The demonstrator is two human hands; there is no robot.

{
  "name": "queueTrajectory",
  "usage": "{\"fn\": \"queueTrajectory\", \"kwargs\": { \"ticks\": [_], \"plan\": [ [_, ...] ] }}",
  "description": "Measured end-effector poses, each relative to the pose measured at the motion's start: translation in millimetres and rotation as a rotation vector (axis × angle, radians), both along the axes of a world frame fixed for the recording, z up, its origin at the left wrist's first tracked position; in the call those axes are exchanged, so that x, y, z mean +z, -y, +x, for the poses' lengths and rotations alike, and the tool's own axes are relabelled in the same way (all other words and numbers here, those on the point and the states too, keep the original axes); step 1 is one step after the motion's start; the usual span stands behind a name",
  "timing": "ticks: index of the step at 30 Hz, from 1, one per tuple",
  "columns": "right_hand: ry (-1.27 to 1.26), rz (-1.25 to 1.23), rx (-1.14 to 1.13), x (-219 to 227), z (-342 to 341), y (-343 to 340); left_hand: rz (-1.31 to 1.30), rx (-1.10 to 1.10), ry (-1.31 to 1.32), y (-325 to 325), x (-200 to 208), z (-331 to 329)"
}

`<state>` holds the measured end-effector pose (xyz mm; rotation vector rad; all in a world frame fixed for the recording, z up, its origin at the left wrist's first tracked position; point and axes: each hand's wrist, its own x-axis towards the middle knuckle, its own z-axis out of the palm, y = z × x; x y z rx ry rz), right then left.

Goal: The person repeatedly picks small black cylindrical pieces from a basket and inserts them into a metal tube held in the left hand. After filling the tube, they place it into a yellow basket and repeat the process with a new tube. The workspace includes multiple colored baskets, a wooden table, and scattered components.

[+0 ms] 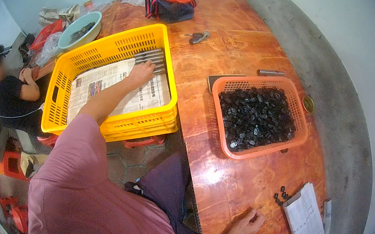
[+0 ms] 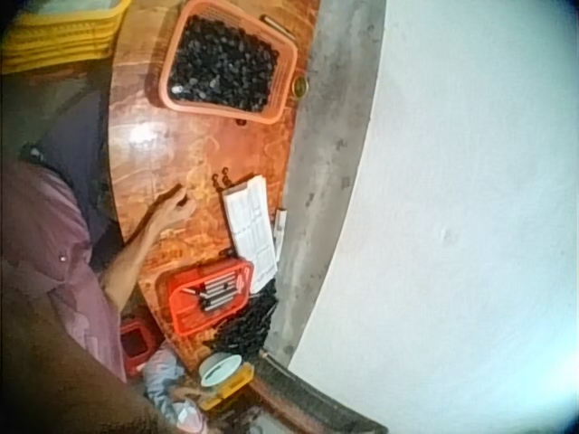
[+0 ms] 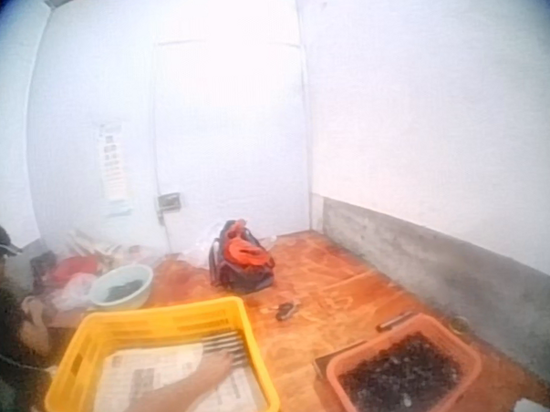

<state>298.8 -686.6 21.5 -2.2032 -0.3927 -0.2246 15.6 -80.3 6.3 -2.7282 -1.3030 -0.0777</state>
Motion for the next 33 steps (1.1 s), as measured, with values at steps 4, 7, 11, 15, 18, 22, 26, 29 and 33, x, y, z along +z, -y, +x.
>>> {"fn": "queueTrajectory", "kwargs": {
  "ticks": [4, 7, 11, 15, 18, 22, 26, 29, 33],
  "plan": [
    [-0.002, 0.028, 0.013, 2, -2, -1, -0.006, 0.019, 0.062, -5, -2, -2],
    [-0.005, 0.032, 0.008, 6, -4, -3, -0.027, 0.043, 0.077, -4, -2, 0],
    [-0.032, 0.045, -0.007, 7, -5, -4, -0.019, 0.062, 0.106, 2, 3, 3],
    [-0.079, 0.034, -0.001, 6, -3, -2, -0.043, 0.078, 0.081, 1, 1, 5],
    [-0.093, 0.02, -0.007, 4, -1, 1, 0.007, 0.066, 0.053, 6, -3, 8],
    [-0.073, 0.028, -0.012, 5, -1, -1, 0.116, 0.015, 0.006, 12, -11, 5],
    [-0.043, -0.007, -0.008, 4, -1, -1, 0.031, 0.058, -0.019, 4, -24, 2],
    [-0.018, 0.0, -0.01, 5, -2, -1, -0.097, 0.102, 0.069, -1, -35, 2],
    [-0.044, -0.004, -0.022, 7, -4, -1, -0.141, 0.158, 0.023, 9, -29, 8]
  ]
}}
